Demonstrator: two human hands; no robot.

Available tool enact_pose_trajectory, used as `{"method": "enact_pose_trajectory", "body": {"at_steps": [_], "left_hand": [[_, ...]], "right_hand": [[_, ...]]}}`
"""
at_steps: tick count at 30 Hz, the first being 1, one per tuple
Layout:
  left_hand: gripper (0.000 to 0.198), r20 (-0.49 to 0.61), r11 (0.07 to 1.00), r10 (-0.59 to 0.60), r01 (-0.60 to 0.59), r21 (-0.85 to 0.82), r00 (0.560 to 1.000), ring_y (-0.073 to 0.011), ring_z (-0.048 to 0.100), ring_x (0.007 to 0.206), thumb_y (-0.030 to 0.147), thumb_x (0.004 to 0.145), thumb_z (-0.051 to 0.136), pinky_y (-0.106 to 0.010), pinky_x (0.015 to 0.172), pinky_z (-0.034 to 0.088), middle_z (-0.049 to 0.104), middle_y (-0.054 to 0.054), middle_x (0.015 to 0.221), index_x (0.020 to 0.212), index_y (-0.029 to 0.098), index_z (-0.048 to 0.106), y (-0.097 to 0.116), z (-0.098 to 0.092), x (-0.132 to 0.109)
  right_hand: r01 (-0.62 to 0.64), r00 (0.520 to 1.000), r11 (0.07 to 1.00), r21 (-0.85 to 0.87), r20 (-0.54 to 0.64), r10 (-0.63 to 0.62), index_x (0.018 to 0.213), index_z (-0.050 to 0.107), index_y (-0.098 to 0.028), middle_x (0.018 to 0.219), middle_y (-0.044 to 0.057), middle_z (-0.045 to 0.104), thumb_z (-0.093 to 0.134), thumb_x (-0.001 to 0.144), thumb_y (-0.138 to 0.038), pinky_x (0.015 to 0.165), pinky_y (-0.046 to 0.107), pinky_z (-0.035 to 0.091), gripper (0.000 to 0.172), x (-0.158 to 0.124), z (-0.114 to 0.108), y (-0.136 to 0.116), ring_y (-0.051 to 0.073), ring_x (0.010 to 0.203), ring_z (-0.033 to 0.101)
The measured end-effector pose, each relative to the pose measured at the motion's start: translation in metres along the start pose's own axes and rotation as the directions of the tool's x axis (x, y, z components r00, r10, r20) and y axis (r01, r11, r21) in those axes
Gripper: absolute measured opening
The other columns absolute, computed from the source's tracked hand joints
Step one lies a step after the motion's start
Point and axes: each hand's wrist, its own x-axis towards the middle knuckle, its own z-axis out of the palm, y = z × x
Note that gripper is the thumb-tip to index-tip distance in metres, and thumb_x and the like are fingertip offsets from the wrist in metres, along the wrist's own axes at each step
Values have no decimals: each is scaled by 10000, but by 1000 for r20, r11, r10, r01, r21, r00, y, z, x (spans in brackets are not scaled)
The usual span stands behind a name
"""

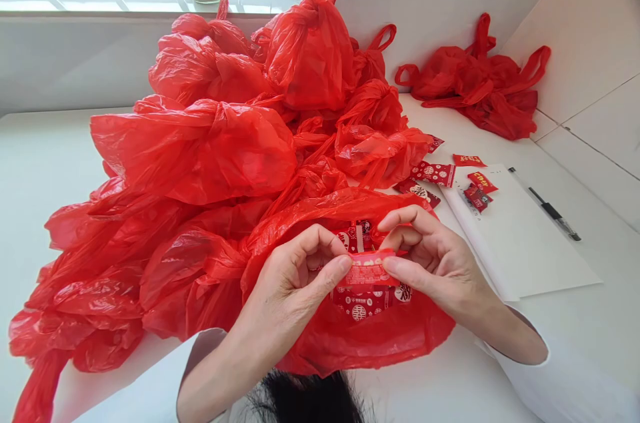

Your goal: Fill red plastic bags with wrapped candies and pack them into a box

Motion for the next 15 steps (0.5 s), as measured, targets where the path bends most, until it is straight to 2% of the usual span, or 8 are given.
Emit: {"method": "enact_pose_trajectory", "body": {"at_steps": [3, 6, 15], "left_hand": [[223, -29, 1000, -14, 14, 0, 999, -64, 431, 641, 349, 884, 615, -176, 599, 360, 516, 58, 703, 784, 168, 530, -1, 0, -1], [229, -50, 1000, -14, 15, 15, 999, -70, 434, 633, 360, 878, 620, -185, 590, 358, 524, 55, 696, 779, 172, 535, -1, 0, -1], [235, -51, 999, -12, 15, 41, 999, -74, 412, 628, 357, 887, 602, -185, 585, 347, 496, 61, 681, 755, 179, 524, 3, 0, -2]], "right_hand": [[-33, 996, 999, -2, 78, 34, 1104, 509, -306, 820, -55, 603, 677, 844, -225, 641, 167, 487, 320, -2, 0, 1, 57, 676, 556], [-41, 991, 999, 25, 128, 37, 1126, 502, -309, 816, -48, 619, 664, 860, -246, 647, 177, 489, 318, -3, -1, 4, 63, 683, 571], [-30, 987, 997, 76, 161, 18, 1143, 501, -303, 761, -63, 549, 657, 868, -218, 618, 142, 451, 328, -1, -2, 3, 44, 665, 529]]}}
